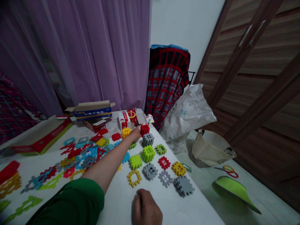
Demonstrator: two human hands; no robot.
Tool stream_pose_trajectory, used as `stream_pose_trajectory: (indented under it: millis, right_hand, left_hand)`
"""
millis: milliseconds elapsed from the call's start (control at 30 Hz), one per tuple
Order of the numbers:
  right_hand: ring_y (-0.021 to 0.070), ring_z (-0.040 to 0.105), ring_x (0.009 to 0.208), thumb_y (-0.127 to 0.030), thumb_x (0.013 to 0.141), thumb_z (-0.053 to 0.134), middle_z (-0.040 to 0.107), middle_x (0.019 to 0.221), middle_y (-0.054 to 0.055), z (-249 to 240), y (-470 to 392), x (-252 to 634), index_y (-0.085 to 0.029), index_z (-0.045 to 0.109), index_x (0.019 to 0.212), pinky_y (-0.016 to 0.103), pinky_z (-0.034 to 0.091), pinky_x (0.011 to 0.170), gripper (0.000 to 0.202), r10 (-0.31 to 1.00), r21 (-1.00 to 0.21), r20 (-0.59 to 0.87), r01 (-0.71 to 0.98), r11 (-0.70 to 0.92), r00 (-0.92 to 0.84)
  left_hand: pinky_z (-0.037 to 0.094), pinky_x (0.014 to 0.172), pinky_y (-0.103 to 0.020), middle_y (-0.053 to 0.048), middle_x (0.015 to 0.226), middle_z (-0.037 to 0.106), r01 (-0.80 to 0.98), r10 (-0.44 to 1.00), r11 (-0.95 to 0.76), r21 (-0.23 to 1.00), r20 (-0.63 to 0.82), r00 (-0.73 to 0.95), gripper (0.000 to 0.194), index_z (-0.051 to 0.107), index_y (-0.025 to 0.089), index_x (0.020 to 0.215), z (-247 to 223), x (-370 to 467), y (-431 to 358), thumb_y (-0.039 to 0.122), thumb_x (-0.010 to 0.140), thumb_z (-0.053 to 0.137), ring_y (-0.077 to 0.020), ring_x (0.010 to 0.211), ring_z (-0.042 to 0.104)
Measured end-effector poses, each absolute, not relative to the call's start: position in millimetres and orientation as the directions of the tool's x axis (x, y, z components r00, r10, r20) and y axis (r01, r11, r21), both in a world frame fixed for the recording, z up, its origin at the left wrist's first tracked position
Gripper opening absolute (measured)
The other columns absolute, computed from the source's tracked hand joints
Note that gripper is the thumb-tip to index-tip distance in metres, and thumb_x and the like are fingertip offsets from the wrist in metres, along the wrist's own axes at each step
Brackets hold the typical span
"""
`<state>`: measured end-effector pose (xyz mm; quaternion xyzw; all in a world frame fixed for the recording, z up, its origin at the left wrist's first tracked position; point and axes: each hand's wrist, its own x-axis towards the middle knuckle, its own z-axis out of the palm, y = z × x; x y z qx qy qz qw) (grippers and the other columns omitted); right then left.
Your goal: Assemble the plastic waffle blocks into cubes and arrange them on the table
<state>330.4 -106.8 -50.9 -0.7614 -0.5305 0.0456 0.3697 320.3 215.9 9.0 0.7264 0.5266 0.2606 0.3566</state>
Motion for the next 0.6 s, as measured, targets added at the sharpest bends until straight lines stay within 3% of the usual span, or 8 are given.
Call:
stream_pose_trajectory:
  millis: [167,333,467,600]
  right_hand:
    - [0.0168,0.071,0.074,-0.038,0.091,0.038,0.074,0.087,0.001,-41.1,-108.8,334.5,-0.026,0.068,0.092,0.023,0.051,0.066,0.032,0.884,-0.59,0.263,0.789,-0.17,0.387]
    - [0.0194,0.071,0.084,-0.037,0.09,0.038,0.075,0.096,0.003,-28.1,-107.2,334.9,-0.025,0.067,0.107,0.026,0.051,0.072,0.036,0.907,-0.546,0.107,0.786,-0.289,0.407]
    - [0.022,0.07,0.086,-0.043,0.089,0.043,0.074,0.095,0.004,-13.2,-98.9,328.0,-0.021,0.051,0.135,0.029,0.05,0.072,0.052,0.893,-0.453,-0.037,0.789,-0.416,0.449]
    - [0.0249,0.069,0.093,-0.049,0.09,0.043,0.073,0.099,0.009,-1.8,-90.9,321.0,-0.019,0.047,0.138,0.033,0.049,0.076,0.057,0.889,-0.364,-0.062,0.819,-0.444,0.455]
  left_hand:
    - [0.049,0.087,-0.029,-0.013,0.114,0.071,0.525,0.947,-0.194,0.829,0.019,0.32,0.058,0.06,0.017,0.12,32.5,303.6,199.3,0.012,0.064,0.073,-0.0256,0.109,0.064]
    - [0.049,0.094,-0.03,-0.008,0.12,0.07,0.434,0.952,-0.227,0.872,0.104,0.288,0.055,0.057,0.021,0.127,37.7,249.6,154.4,0.009,0.074,0.061,-0.0186,0.111,0.064]
    - [0.053,0.091,-0.035,-0.009,0.112,0.072,0.243,0.96,-0.271,0.931,0.245,0.133,0.039,0.064,0.019,0.115,23.9,161.6,102.4,0.022,0.077,0.06,-0.0214,0.105,0.067]
    - [0.054,0.089,-0.037,-0.008,0.103,0.074,0.269,0.951,-0.261,0.927,0.295,-0.095,0.035,0.065,0.019,0.109,4.2,88.7,52.0,0.031,0.078,0.056,-0.0217,0.1,0.069]
